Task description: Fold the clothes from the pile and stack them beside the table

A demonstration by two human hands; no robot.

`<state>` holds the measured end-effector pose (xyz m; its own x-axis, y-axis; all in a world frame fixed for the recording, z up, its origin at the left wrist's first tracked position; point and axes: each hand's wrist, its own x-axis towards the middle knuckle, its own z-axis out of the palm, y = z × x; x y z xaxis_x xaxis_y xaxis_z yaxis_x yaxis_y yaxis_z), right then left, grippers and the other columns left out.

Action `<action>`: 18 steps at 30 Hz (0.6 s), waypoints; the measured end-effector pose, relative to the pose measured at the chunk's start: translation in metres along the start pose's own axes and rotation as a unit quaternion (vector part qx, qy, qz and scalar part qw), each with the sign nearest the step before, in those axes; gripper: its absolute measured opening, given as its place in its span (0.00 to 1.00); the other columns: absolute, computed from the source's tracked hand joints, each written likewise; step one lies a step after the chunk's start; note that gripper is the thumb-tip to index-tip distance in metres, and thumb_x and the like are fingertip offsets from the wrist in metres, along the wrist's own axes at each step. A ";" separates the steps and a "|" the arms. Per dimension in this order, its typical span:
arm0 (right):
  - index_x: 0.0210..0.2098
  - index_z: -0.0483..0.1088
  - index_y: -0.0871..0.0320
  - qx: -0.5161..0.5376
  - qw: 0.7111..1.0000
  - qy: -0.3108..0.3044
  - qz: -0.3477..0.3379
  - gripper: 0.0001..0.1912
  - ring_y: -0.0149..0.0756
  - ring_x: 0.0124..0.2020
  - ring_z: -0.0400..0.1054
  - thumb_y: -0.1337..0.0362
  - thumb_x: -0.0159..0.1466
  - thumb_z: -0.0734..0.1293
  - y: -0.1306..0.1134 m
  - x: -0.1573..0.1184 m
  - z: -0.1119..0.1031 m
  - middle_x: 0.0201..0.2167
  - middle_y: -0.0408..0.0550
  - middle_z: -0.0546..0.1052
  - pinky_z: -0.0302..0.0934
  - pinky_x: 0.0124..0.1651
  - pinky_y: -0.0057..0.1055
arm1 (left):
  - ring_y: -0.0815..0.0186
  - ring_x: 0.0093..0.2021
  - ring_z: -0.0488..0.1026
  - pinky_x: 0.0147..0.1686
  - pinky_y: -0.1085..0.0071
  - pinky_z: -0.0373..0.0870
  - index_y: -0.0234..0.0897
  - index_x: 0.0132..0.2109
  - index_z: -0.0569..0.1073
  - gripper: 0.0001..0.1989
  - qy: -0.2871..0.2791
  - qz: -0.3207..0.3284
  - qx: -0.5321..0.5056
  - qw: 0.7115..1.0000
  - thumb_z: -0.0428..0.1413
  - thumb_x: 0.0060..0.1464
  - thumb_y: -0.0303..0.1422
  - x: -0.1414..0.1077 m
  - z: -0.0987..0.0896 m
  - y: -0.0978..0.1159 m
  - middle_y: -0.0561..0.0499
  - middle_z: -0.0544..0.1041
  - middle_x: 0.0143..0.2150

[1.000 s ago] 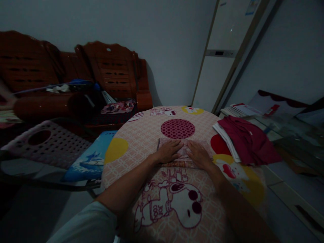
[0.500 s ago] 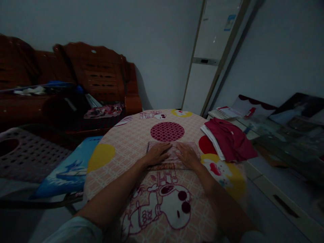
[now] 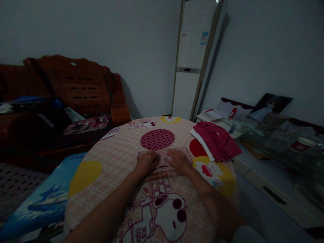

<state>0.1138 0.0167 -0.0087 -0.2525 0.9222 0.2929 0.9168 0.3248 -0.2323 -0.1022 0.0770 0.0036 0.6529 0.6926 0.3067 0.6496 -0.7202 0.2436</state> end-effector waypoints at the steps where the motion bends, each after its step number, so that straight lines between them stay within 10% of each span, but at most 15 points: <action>1: 0.61 0.63 0.59 0.002 1.000 0.002 0.000 0.23 0.44 0.65 0.58 0.58 0.70 0.58 0.000 0.000 0.001 0.63 0.57 0.66 0.51 0.66 0.45 | 0.58 0.42 0.73 0.42 0.66 0.68 0.35 0.40 0.77 0.10 -0.006 -0.006 0.011 1.000 0.50 0.58 0.29 0.001 -0.001 0.002 0.43 0.77 0.39; 18: 0.63 0.63 0.59 0.001 1.000 0.012 -0.003 0.25 0.45 0.65 0.58 0.58 0.70 0.58 0.007 -0.002 0.007 0.64 0.58 0.66 0.51 0.67 0.47 | 0.61 0.43 0.75 0.46 0.67 0.68 0.38 0.43 0.78 0.13 0.029 -0.036 -0.058 0.997 0.51 0.55 0.29 0.001 0.001 -0.004 0.46 0.80 0.43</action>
<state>0.1184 0.0185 -0.0174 -0.2511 0.9150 0.3157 0.9145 0.3312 -0.2324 -0.1033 0.0807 0.0025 0.5798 0.7421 0.3363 0.6429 -0.6702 0.3707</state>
